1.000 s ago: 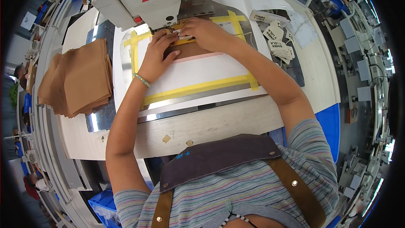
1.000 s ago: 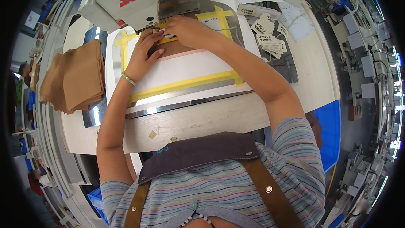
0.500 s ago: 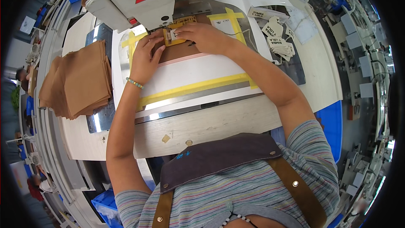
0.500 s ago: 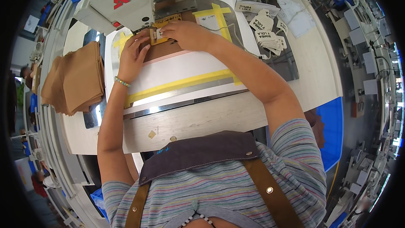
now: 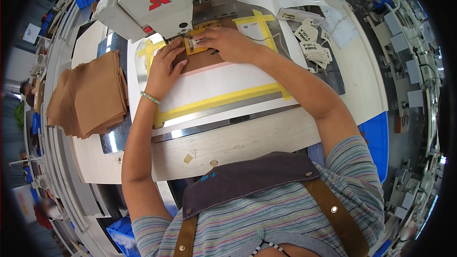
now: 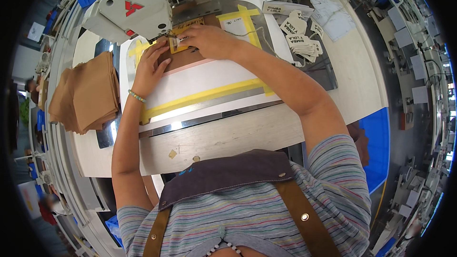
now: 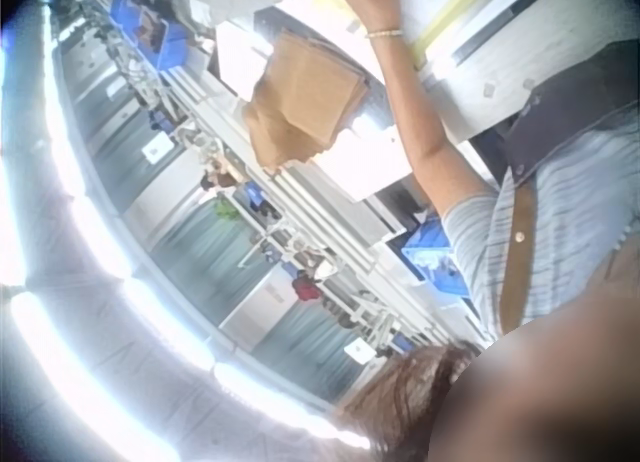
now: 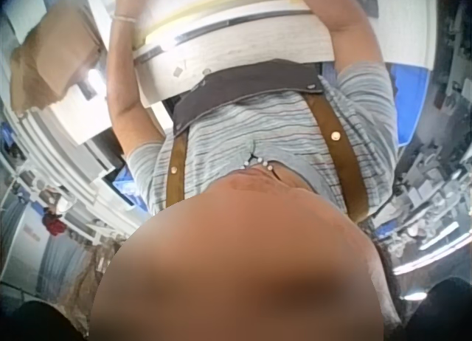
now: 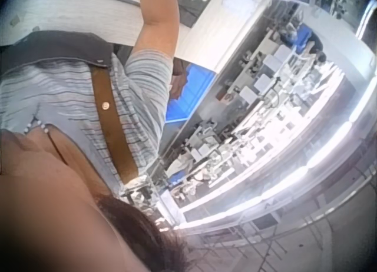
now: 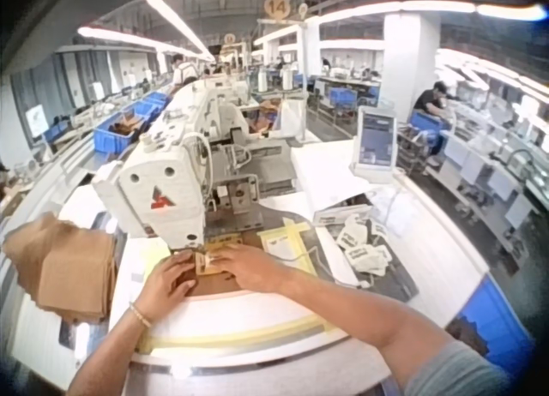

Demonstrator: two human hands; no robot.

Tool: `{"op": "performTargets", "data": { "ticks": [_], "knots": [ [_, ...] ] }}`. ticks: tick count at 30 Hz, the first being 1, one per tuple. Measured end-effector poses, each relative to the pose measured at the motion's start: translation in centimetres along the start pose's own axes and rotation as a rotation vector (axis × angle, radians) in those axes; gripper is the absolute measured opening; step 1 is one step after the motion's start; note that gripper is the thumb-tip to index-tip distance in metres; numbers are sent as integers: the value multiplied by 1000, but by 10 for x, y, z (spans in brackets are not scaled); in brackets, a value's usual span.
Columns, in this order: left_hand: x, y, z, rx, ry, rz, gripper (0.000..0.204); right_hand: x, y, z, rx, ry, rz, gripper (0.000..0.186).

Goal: Sewing brand labels onto fabric or leather pieces using an industrial sewing machine.

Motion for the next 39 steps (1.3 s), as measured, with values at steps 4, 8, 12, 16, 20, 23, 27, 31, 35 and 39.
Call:
{"op": "performTargets", "data": {
  "ticks": [4,8,12,16,20,23,27,31,35,39],
  "knots": [
    [3,0,1,25,4,9,41,2,0,1,-33,-19,-7,53],
    [1,-1,1,53,25,19,43,1,-2,4,-67,-50,14,49],
    [-1,-3,4,54,19,-2,43,1,0,0,-39,-21,-8,50],
    [-1,-4,6,53,26,-31,43,-3,-3,-3,-25,-28,-49,50],
    [0,-8,10,13,45,-85,43,-10,-8,-10,-1,5,-111,49],
    [1,-9,8,6,43,-101,42,-18,-10,-14,-25,-2,-101,49],
    [4,-12,5,1,31,-105,40,-19,-15,-19,-12,15,-111,49],
    [0,-14,-6,-26,70,-111,39,-25,-16,-15,5,40,-121,50],
    [7,-14,-6,-18,33,-40,40,-12,-36,6,-56,98,-75,48],
    [5,-9,-12,-40,74,-26,39,-7,-62,59,-192,187,-113,44]
  ]
}}
Point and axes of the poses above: each hand's wrist, its own z-axis away from the middle knuckle, its own y-axis out of the palm, x = y × z, the point moved 6 cm from there along -z, towards the middle knuckle, and after that the axes turned 12 degrees about x, right-handed, at the moved point
